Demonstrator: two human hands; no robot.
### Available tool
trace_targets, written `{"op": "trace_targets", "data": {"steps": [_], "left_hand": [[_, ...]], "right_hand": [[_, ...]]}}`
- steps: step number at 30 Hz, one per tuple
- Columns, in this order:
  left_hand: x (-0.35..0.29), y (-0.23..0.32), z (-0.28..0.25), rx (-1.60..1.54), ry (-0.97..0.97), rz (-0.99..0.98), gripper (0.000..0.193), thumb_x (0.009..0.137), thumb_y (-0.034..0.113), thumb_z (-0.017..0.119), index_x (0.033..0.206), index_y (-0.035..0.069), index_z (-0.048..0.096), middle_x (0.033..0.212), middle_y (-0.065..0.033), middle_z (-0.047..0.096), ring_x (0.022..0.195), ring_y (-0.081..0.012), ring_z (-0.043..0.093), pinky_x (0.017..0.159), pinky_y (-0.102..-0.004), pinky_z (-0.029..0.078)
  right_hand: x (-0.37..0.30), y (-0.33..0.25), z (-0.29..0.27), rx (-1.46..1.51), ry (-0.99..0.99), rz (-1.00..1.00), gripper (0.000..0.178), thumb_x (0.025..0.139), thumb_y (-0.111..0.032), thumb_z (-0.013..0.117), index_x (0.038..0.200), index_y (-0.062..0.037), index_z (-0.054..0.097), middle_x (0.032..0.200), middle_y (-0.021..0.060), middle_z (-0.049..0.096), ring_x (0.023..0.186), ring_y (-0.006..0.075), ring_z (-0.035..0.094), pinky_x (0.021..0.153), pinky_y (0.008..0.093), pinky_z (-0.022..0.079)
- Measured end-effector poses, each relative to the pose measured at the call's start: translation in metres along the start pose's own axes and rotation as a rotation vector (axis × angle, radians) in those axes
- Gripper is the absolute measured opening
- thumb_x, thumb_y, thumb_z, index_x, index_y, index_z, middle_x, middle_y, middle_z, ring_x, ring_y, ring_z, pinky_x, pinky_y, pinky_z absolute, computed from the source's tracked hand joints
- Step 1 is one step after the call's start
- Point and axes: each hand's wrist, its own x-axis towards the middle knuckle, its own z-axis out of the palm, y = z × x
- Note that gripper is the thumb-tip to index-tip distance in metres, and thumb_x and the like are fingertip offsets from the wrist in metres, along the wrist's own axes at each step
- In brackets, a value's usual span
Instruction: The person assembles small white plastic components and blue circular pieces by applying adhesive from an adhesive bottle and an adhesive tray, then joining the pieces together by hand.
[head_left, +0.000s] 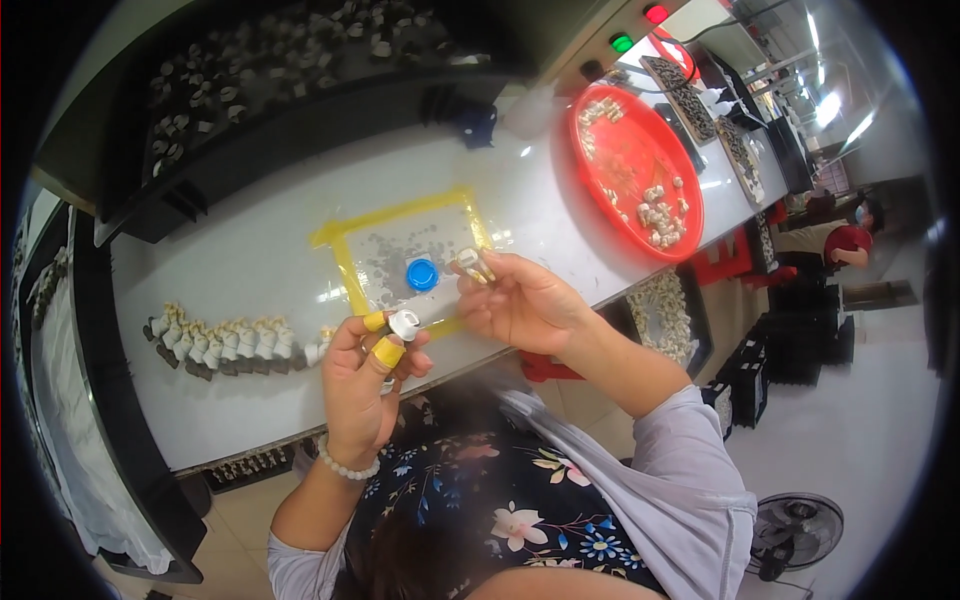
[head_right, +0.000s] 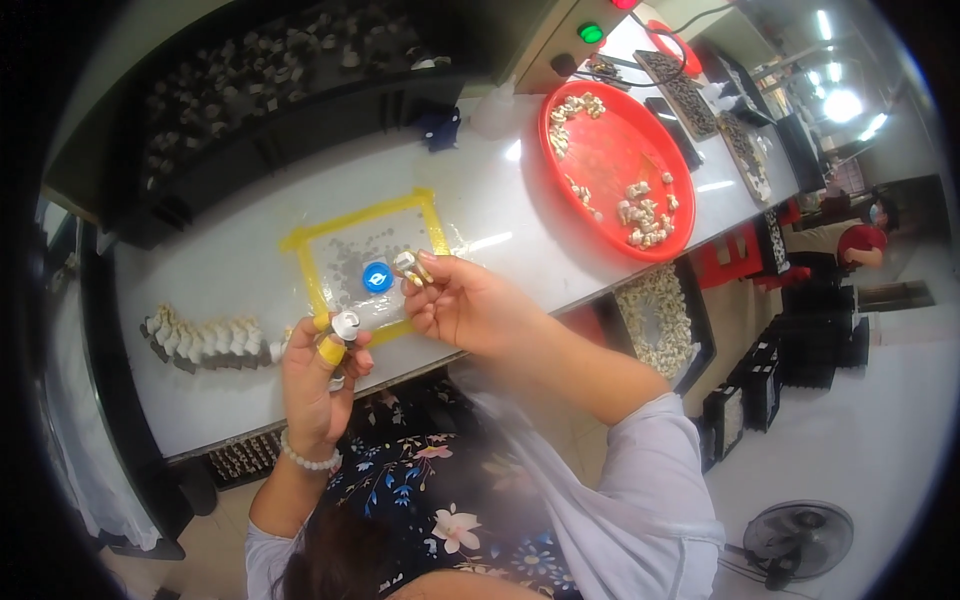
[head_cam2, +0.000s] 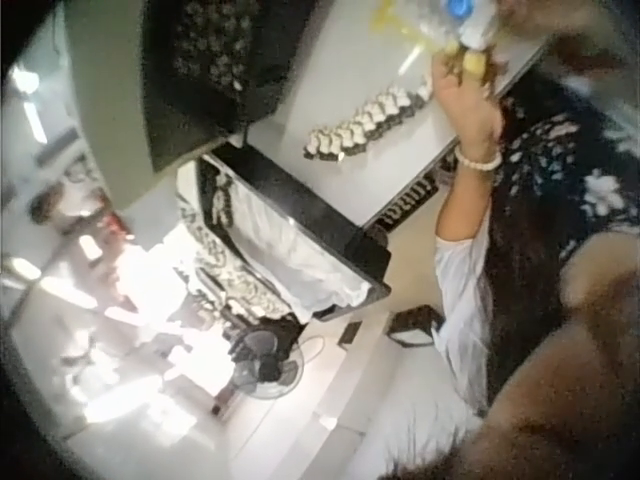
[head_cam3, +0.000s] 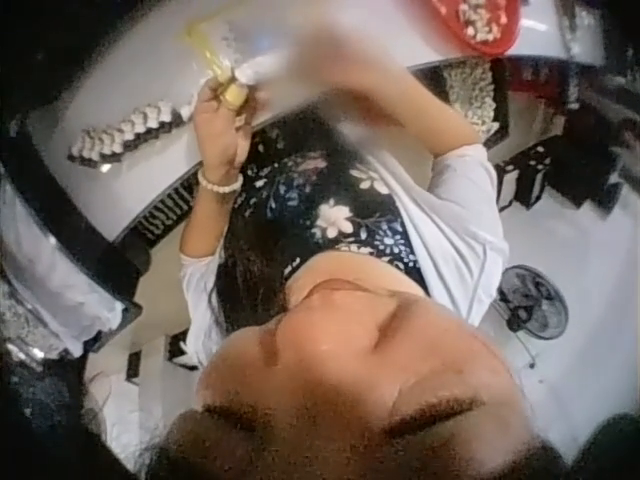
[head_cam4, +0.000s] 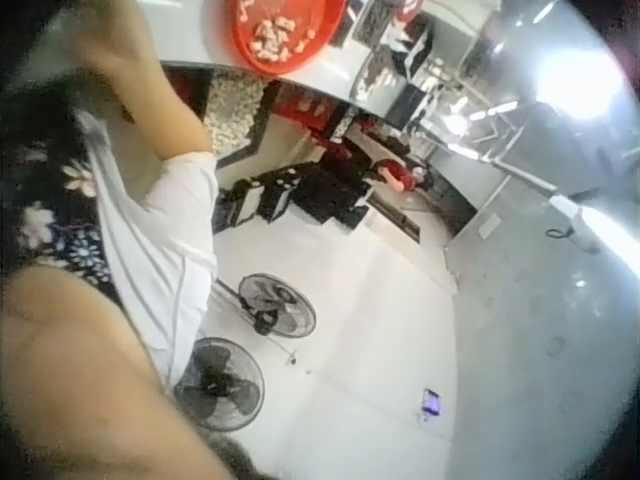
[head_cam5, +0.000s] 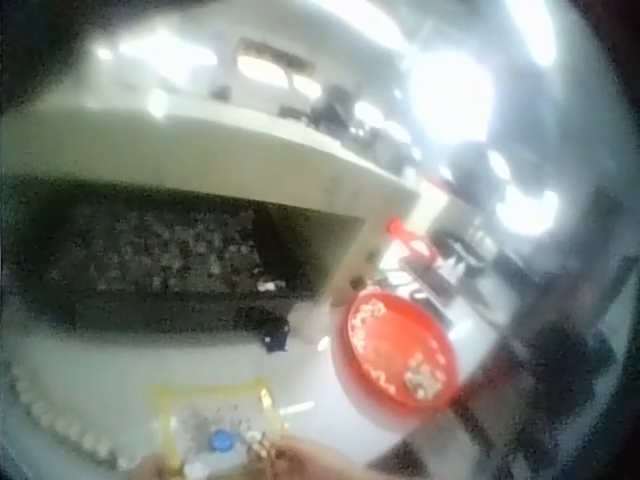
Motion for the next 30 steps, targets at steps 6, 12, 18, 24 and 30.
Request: {"op": "trace_targets", "data": {"steps": [6, 12, 18, 24, 30], "left_hand": [[0.001, 0.001, 0.001, 0.015, 0.004, -0.005, 0.018, 0.089, 0.004, 0.056, 0.107, 0.002, 0.052, 0.094, -0.0169, 0.065, 0.072, -0.0204, 0.064, 0.067, -0.0301, 0.053], [0.0, 0.001, -0.001, 0.0, 0.001, -0.01, 0.019, 0.089, 0.005, 0.057, 0.108, 0.002, 0.052, 0.094, -0.0169, 0.065, 0.073, -0.0208, 0.064, 0.066, -0.0295, 0.053], [0.0, 0.003, 0.0, 0.012, 0.009, -0.055, 0.02, 0.089, 0.005, 0.057, 0.109, 0.003, 0.054, 0.095, -0.0165, 0.065, 0.074, -0.0205, 0.064, 0.067, -0.0292, 0.052], [0.001, 0.002, -0.004, 0.001, -0.042, -0.054, 0.022, 0.089, 0.006, 0.057, 0.111, 0.003, 0.054, 0.095, -0.016, 0.066, 0.075, -0.0199, 0.065, 0.068, -0.0286, 0.052], [0.001, 0.002, -0.005, -0.013, -0.068, -0.039, 0.023, 0.089, 0.005, 0.058, 0.111, 0.002, 0.054, 0.095, -0.0159, 0.066, 0.074, -0.02, 0.065, 0.068, -0.0287, 0.052]], "right_hand": [[-0.001, 0.001, -0.003, 0.183, -0.014, 0.06, 0.03, 0.091, -0.022, 0.055, 0.112, 0.0003, 0.053, 0.088, 0.0037, 0.056, 0.076, 0.012, 0.048, 0.069, 0.0252, 0.044], [0.001, 0.003, -0.006, 0.142, -0.078, 0.037, 0.029, 0.091, -0.021, 0.056, 0.11, 0.0006, 0.054, 0.09, 0.005, 0.057, 0.079, 0.0136, 0.051, 0.071, 0.0256, 0.045], [-0.012, 0.011, 0.022, -0.853, 0.088, -0.384, 0.022, 0.087, -0.008, 0.06, 0.106, 0.0024, 0.06, 0.097, 0.0069, 0.06, 0.087, 0.0142, 0.056, 0.079, 0.0267, 0.045], [-0.007, 0.006, 0.029, -1.423, -0.128, -0.634, 0.024, 0.081, -0.003, 0.066, 0.104, 0.0023, 0.064, 0.093, 0.0078, 0.062, 0.086, 0.015, 0.057, 0.077, 0.0268, 0.044], [-0.003, 0.006, 0.034, -1.548, -0.14, -0.701, 0.026, 0.077, -0.002, 0.068, 0.103, -0.0014, 0.066, 0.092, 0.009, 0.062, 0.083, 0.0184, 0.059, 0.073, 0.0281, 0.046]]}}
